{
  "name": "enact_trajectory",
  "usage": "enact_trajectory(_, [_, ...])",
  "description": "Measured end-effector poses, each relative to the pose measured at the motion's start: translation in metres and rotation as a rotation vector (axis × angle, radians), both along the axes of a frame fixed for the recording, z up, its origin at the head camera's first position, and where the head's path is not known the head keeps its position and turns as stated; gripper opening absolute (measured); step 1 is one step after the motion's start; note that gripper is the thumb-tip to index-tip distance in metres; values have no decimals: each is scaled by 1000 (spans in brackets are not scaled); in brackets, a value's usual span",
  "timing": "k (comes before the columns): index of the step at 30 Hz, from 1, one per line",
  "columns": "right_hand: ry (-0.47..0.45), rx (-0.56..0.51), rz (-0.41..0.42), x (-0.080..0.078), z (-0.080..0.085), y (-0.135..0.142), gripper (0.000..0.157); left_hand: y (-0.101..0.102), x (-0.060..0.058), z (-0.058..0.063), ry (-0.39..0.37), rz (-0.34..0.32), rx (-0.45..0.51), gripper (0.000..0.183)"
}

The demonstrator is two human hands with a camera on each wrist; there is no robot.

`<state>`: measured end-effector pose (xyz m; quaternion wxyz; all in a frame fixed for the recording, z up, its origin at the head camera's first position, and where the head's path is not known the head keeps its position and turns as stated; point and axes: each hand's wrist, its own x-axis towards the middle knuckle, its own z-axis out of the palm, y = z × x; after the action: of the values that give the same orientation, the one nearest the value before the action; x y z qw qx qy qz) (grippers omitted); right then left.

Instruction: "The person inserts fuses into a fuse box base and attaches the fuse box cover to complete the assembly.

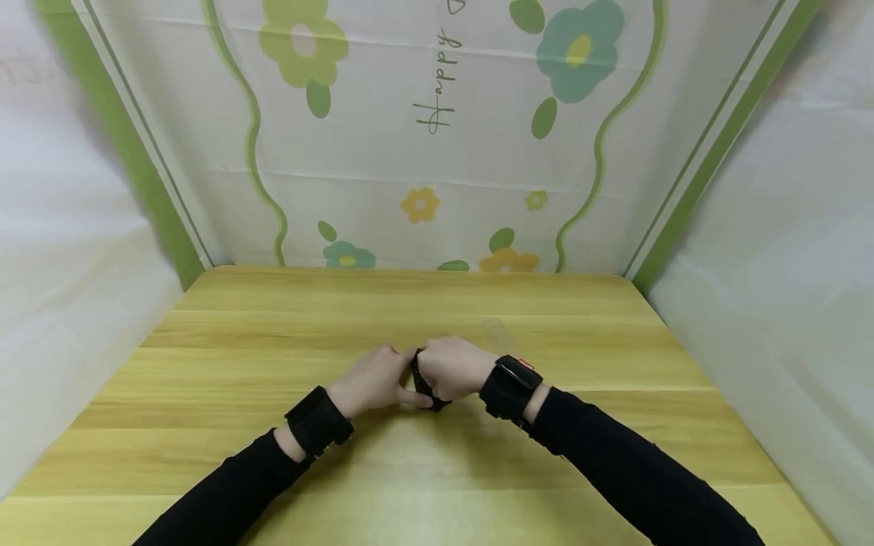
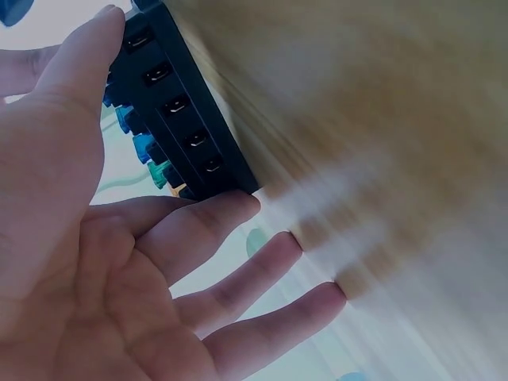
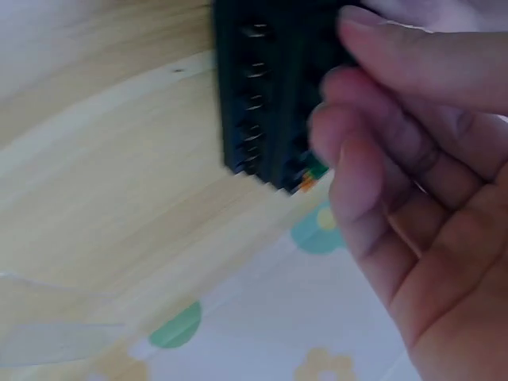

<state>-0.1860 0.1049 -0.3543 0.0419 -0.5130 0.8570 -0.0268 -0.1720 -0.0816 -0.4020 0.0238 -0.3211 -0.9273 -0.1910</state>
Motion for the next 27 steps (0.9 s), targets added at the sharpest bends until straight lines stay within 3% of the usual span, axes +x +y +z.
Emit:
enact_trajectory(6, [-17, -110, -21, 1, -13, 16, 23, -2, -1, 1, -12, 17, -54, 64])
enact_trajectory(9, [-15, -120, -12, 2, -12, 17, 22, -2, -1, 2, -12, 21, -59, 66])
enact_trajectory(14, [-18, -100, -5, 4, -3, 17, 29, 0, 0, 4, -1, 15, -57, 68])
enact_trajectory(21, [-39, -158, -68, -4, 18, 34, 4, 3, -3, 4, -14, 32, -96, 75])
enact_trajectory(27, [-13, -207, -157, -19, 32, 63, 36, 3, -3, 4, -13, 52, -149, 89])
